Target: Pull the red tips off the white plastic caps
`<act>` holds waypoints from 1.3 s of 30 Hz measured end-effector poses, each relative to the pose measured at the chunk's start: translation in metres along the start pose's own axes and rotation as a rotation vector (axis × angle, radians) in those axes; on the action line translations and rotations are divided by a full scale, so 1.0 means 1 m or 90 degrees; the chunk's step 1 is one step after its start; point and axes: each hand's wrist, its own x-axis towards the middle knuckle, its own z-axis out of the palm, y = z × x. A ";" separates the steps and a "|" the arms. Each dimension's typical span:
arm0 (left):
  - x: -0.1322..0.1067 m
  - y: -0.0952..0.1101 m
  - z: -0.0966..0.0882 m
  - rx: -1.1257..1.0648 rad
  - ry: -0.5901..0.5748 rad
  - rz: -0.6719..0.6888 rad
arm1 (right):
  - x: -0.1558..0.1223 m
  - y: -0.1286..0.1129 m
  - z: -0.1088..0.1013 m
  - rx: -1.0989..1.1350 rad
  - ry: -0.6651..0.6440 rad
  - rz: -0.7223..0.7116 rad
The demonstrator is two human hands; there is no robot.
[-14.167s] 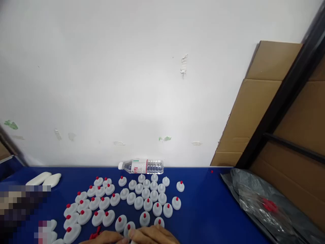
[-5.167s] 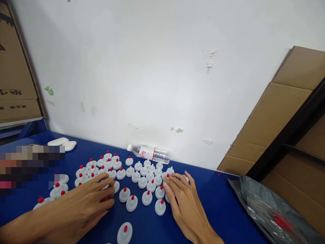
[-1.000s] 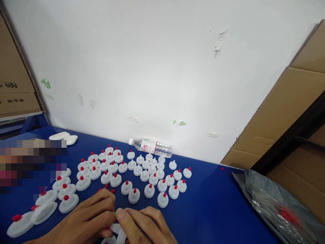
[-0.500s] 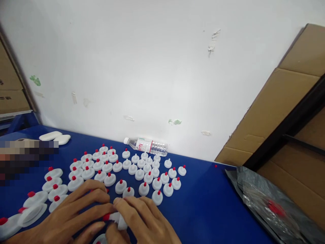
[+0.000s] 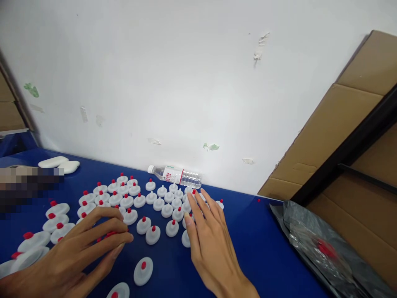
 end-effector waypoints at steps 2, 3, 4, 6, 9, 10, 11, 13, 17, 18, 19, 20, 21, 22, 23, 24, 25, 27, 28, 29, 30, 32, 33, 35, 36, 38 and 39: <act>0.000 0.001 -0.001 -0.005 -0.001 -0.007 | -0.001 0.005 0.004 0.032 -0.071 0.063; 0.000 0.002 -0.001 -0.003 0.000 -0.012 | -0.002 0.006 0.005 0.051 -0.114 0.098; 0.001 0.002 -0.001 -0.002 0.000 -0.016 | -0.002 0.007 0.006 0.068 -0.155 0.131; 0.002 0.002 -0.002 0.007 0.003 -0.019 | -0.001 0.009 0.006 0.089 -0.214 0.171; 0.003 0.001 -0.003 0.017 -0.005 -0.019 | 0.000 0.012 0.007 0.093 -0.233 0.182; 0.003 0.000 -0.003 0.018 -0.010 -0.019 | 0.000 0.013 0.007 0.093 -0.236 0.183; 0.002 0.000 -0.003 0.018 -0.013 -0.019 | 0.000 0.014 0.008 0.094 -0.238 0.183; 0.001 0.000 -0.002 0.014 -0.015 -0.020 | -0.001 0.016 0.009 0.093 -0.239 0.181; -0.001 -0.001 -0.001 0.003 -0.019 -0.026 | -0.002 0.018 0.010 0.087 -0.232 0.174; -0.001 -0.001 -0.001 0.002 -0.022 -0.028 | -0.002 0.018 0.010 0.084 -0.230 0.172; -0.001 -0.001 -0.001 0.002 -0.026 -0.028 | -0.003 0.018 0.011 0.082 -0.228 0.169; -0.001 -0.001 -0.001 0.002 -0.030 -0.026 | -0.003 0.019 0.011 0.078 -0.227 0.166; -0.001 -0.001 -0.002 0.002 -0.035 -0.024 | -0.003 0.020 0.011 0.075 -0.226 0.164; -0.001 0.000 -0.002 0.003 -0.034 -0.021 | -0.003 0.021 0.012 0.071 -0.227 0.163; -0.001 0.000 -0.003 0.002 -0.032 -0.020 | -0.002 0.022 0.012 0.066 -0.230 0.162; 0.000 0.000 -0.003 0.001 -0.028 -0.020 | -0.002 0.023 0.012 0.062 -0.236 0.162; 0.001 0.000 -0.003 -0.001 -0.024 -0.021 | -0.001 0.024 0.011 0.058 -0.244 0.160; 0.001 -0.001 -0.002 0.000 -0.027 -0.020 | 0.000 0.026 0.011 0.052 -0.265 0.154; 0.001 -0.001 -0.002 -0.001 -0.029 -0.018 | 0.000 0.027 0.010 0.050 -0.275 0.150; 0.001 -0.001 -0.001 -0.003 -0.033 -0.018 | 0.001 0.028 0.010 0.047 -0.284 0.146; 0.001 -0.002 -0.001 -0.005 -0.030 -0.018 | 0.001 0.028 0.010 0.045 -0.291 0.143; 0.000 -0.002 -0.001 -0.007 -0.024 -0.021 | 0.001 0.028 0.010 0.039 -0.297 0.138; 0.000 -0.002 -0.001 -0.005 -0.023 -0.022 | 0.001 0.028 0.010 0.036 -0.296 0.136; -0.001 -0.002 -0.001 0.000 -0.024 -0.018 | 0.000 0.027 0.011 0.030 -0.292 0.133; -0.001 -0.002 -0.001 -0.002 -0.026 -0.018 | 0.000 0.027 0.012 0.027 -0.289 0.132; -0.001 -0.002 -0.001 -0.004 -0.026 -0.018 | -0.001 0.027 0.013 0.023 -0.285 0.128; -0.001 -0.002 -0.001 -0.003 -0.025 -0.018 | -0.001 0.027 0.014 0.022 -0.283 0.126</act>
